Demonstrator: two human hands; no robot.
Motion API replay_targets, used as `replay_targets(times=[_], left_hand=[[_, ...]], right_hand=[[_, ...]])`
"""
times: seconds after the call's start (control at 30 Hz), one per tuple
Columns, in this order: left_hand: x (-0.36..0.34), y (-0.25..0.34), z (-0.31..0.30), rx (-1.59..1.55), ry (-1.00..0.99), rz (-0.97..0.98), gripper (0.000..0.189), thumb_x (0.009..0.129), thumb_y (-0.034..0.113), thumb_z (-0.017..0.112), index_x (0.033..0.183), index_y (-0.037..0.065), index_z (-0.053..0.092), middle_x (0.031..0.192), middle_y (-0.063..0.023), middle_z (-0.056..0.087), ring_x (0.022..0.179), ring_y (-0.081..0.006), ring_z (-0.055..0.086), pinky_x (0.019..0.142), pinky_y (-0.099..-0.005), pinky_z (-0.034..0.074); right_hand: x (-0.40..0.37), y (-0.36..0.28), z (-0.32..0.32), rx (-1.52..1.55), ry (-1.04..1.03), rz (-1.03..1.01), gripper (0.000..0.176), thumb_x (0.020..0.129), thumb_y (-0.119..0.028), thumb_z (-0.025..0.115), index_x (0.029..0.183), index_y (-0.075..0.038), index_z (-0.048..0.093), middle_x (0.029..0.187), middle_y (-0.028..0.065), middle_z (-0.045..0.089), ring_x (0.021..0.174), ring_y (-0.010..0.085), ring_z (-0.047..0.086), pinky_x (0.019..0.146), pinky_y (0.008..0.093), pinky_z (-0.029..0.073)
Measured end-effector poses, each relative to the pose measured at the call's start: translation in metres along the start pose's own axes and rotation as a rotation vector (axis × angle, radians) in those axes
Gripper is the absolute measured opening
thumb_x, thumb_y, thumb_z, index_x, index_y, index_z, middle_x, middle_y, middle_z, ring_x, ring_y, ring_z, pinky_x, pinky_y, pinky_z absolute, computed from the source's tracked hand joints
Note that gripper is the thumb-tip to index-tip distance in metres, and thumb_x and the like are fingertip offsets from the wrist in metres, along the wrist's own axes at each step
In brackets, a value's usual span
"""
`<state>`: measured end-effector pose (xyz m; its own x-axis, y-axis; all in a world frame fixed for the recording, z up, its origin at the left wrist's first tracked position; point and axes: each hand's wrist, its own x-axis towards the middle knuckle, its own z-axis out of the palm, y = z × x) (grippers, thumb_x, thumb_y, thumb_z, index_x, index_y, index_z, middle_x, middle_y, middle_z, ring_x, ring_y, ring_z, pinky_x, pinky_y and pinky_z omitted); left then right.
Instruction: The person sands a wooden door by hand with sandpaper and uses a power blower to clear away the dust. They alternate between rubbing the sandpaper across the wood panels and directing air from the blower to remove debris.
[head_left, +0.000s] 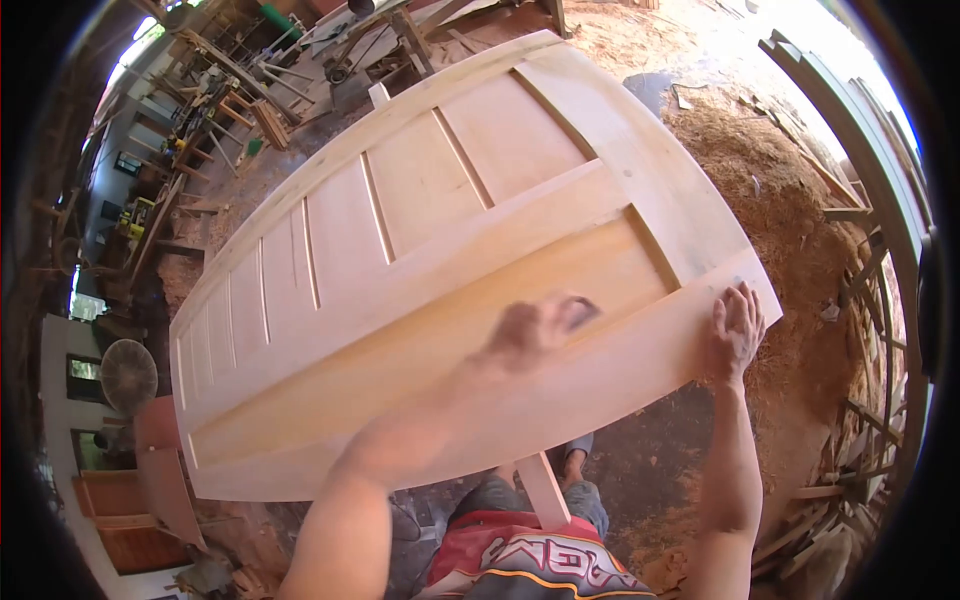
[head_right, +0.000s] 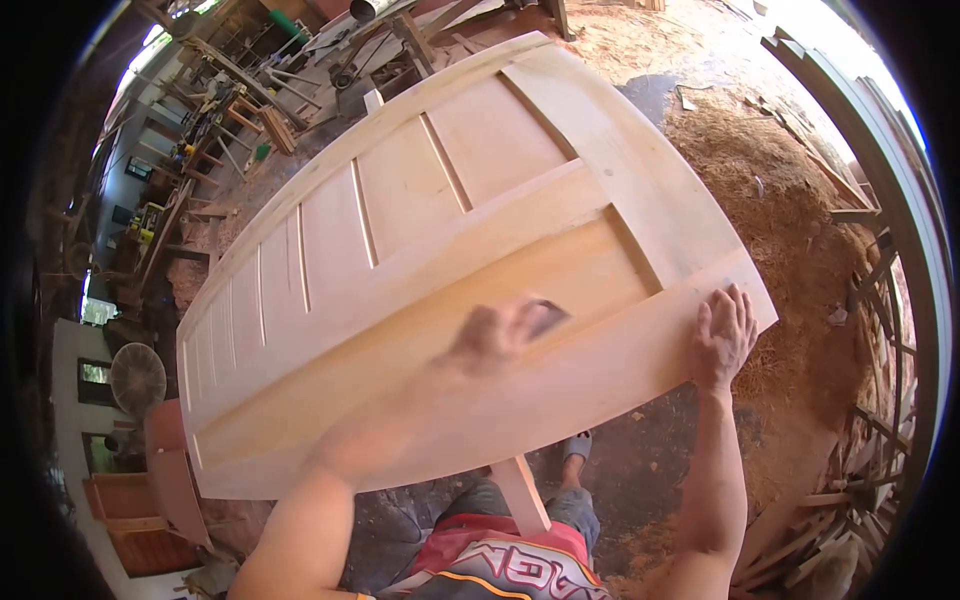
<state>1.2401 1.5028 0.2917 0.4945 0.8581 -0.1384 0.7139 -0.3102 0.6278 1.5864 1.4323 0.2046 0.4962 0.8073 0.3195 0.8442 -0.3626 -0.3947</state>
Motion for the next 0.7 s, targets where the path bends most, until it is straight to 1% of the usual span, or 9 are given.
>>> replay_targets(times=[0.03,0.1,0.17,0.27,0.37,0.4,0.57,0.67,0.7], left_hand=[[-0.015,-0.036,-0.027,0.051,0.097,-0.048,0.023,0.105,0.032,0.057,0.115,0.015,0.069,0.085,-0.0115,0.076,0.07,-0.0292,0.074,0.06,-0.044,0.058],[-0.038,-0.132,-0.05,0.145,0.387,0.017,0.033,0.099,0.042,0.066,0.111,0.011,0.068,0.085,-0.0113,0.076,0.073,-0.0322,0.074,0.06,-0.046,0.056],[-0.053,-0.156,-0.069,0.306,0.287,-0.092,0.045,0.09,0.053,0.075,0.103,0.011,0.066,0.085,-0.0096,0.075,0.079,-0.0314,0.073,0.066,-0.0463,0.056],[-0.036,-0.176,-0.052,0.334,0.347,0.07,0.052,0.083,0.056,0.08,0.095,0.009,0.062,0.087,-0.0084,0.071,0.085,-0.0307,0.068,0.071,-0.044,0.054],[0.011,-0.179,-0.038,0.409,0.435,0.063,0.054,0.083,0.058,0.079,0.095,0.009,0.061,0.088,-0.0091,0.065,0.085,-0.0324,0.063,0.076,-0.0453,0.051],[0.032,-0.171,-0.029,0.394,0.437,0.142,0.054,0.083,0.058,0.079,0.094,0.008,0.06,0.088,-0.0098,0.065,0.085,-0.0334,0.062,0.078,-0.0461,0.05],[0.152,-0.093,0.011,0.284,0.437,0.333,0.054,0.085,0.059,0.075,0.095,0.007,0.061,0.094,-0.0108,0.066,0.095,-0.0346,0.061,0.088,-0.0462,0.048],[0.14,-0.103,0.009,0.294,0.502,0.325,0.055,0.086,0.06,0.074,0.095,0.007,0.061,0.094,-0.011,0.066,0.096,-0.0346,0.062,0.09,-0.0465,0.049],[0.113,-0.115,-0.005,0.306,0.416,0.247,0.055,0.086,0.059,0.074,0.096,0.007,0.06,0.092,-0.0111,0.066,0.096,-0.0345,0.062,0.089,-0.0464,0.05]], right_hand=[[0.001,-0.002,-0.001,-0.004,0.003,-0.008,0.035,0.097,-0.032,0.064,0.126,-0.012,0.066,0.151,0.0089,0.055,0.148,0.0277,0.041,0.123,0.0456,0.026],[0.001,-0.008,-0.001,-0.014,0.028,0.011,0.034,0.096,-0.03,0.065,0.125,-0.012,0.066,0.15,0.0093,0.056,0.147,0.0279,0.042,0.122,0.0448,0.026],[-0.004,-0.013,-0.004,-0.016,0.022,0.015,0.033,0.097,-0.028,0.065,0.124,-0.01,0.067,0.15,0.0104,0.057,0.146,0.0293,0.043,0.122,0.0446,0.027],[0.003,-0.013,-0.003,-0.006,0.043,0.021,0.032,0.097,-0.026,0.064,0.124,-0.01,0.067,0.149,0.0111,0.057,0.145,0.0305,0.044,0.121,0.0447,0.028],[0.003,-0.007,0.002,0.007,0.046,0.02,0.031,0.095,-0.025,0.066,0.123,-0.011,0.067,0.149,0.01,0.058,0.145,0.03,0.044,0.122,0.0448,0.028],[0.002,-0.004,0.002,0.008,0.044,0.017,0.031,0.094,-0.025,0.066,0.122,-0.012,0.067,0.149,0.0093,0.058,0.145,0.0296,0.045,0.122,0.0448,0.028],[0.0,-0.008,0.002,0.012,0.018,0.036,0.032,0.095,-0.024,0.065,0.124,-0.012,0.067,0.149,0.009,0.057,0.145,0.0294,0.044,0.122,0.0444,0.028],[-0.001,-0.008,-0.002,-0.024,0.016,0.017,0.034,0.095,-0.024,0.064,0.126,-0.011,0.066,0.15,0.0089,0.057,0.145,0.0293,0.044,0.122,0.0445,0.028],[0.002,-0.01,-0.002,-0.031,0.021,0.018,0.033,0.095,-0.023,0.064,0.126,-0.011,0.066,0.149,0.009,0.057,0.145,0.0294,0.044,0.122,0.0445,0.029]])
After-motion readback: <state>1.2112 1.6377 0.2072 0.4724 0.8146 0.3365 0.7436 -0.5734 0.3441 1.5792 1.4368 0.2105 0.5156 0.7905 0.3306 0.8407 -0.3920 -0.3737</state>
